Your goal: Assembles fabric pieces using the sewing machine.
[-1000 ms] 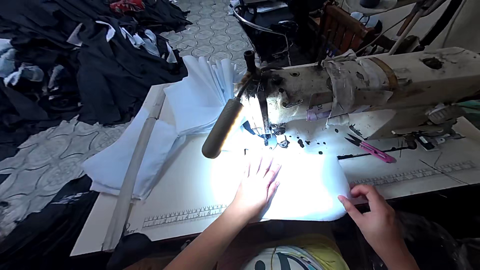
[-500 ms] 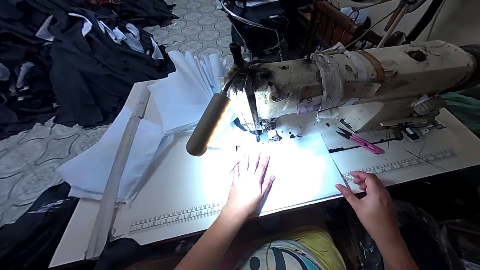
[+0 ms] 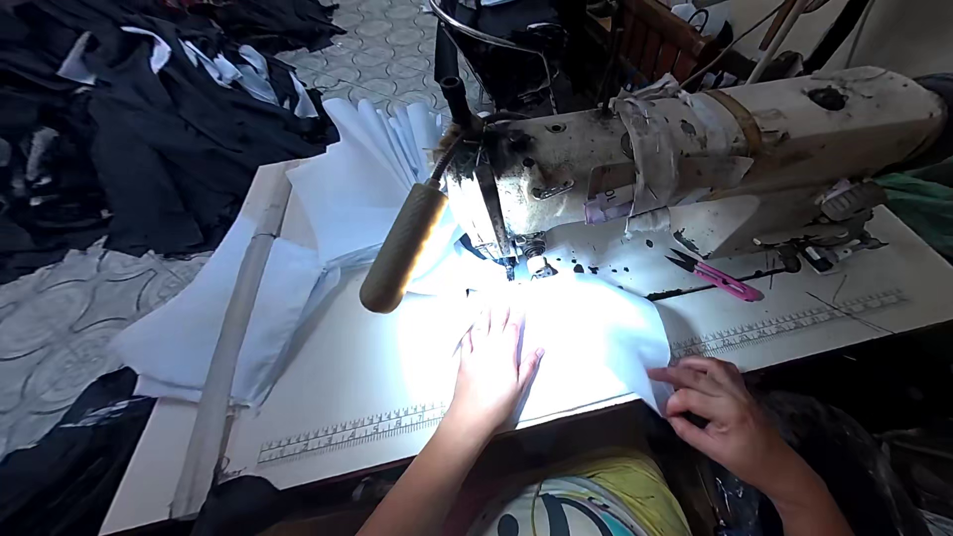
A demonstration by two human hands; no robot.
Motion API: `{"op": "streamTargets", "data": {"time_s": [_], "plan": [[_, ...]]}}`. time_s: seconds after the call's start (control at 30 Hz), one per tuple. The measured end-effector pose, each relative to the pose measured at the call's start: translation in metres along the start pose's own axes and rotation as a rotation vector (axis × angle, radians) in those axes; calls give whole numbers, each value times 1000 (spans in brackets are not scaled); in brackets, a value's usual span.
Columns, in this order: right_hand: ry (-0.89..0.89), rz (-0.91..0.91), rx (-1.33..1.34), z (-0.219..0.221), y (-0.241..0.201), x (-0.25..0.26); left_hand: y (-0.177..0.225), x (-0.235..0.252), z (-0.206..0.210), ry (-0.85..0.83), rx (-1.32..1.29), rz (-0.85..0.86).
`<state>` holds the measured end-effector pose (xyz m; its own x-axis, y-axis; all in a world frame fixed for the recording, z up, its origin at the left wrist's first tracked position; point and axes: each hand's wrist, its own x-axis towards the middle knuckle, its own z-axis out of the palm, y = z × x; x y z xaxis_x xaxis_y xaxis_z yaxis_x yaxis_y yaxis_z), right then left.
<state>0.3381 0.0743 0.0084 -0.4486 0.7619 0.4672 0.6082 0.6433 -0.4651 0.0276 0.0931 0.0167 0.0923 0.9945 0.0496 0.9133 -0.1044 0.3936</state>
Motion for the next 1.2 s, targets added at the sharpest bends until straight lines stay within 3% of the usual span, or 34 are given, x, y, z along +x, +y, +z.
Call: {"op": "streamTargets", "data": {"time_s": [0.07, 0.13, 0.3, 0.4, 0.47, 0.57, 0.63, 0.7, 0.8, 0.9, 1.03, 1.1, 1.2], "plan": [[-125, -18, -75, -4, -1, -2, 1, 1, -2, 4, -72, -20], [-190, -10, -103, -7, -1, -1, -1, 2, 2, 111, -74, 53], [-235, 24, -3, -14, 2, 6, -14, 4, 1, 381, 76, 471], [-118, 189, 90, -13, 3, 9, -31, 2, -6, 199, -6, 616], [33, 304, -45, -12, 2, 14, -41, 1, -10, 25, -159, 605], [92, 417, -165, -28, 13, 15, -52, -1, -17, -122, -372, 523], [105, 531, -148, -63, 27, 6, -53, 2, -14, -130, -497, 471], [165, 766, -139, -105, 39, -8, -46, 6, -10, -91, -521, 373], [251, 1092, -192, -132, 69, -56, -37, 14, 2, -17, -354, 414], [243, 1363, -214, -94, 95, -145, -30, 13, 10, 8, -240, 478], [145, 1595, -258, -4, 74, -252, -25, 3, 11, 19, -210, 469], [163, 1624, -299, 19, 64, -271, -26, -1, 13, 24, -210, 455], [193, 1638, -232, 16, 64, -271, -28, -3, 14, 40, -220, 451]]}}
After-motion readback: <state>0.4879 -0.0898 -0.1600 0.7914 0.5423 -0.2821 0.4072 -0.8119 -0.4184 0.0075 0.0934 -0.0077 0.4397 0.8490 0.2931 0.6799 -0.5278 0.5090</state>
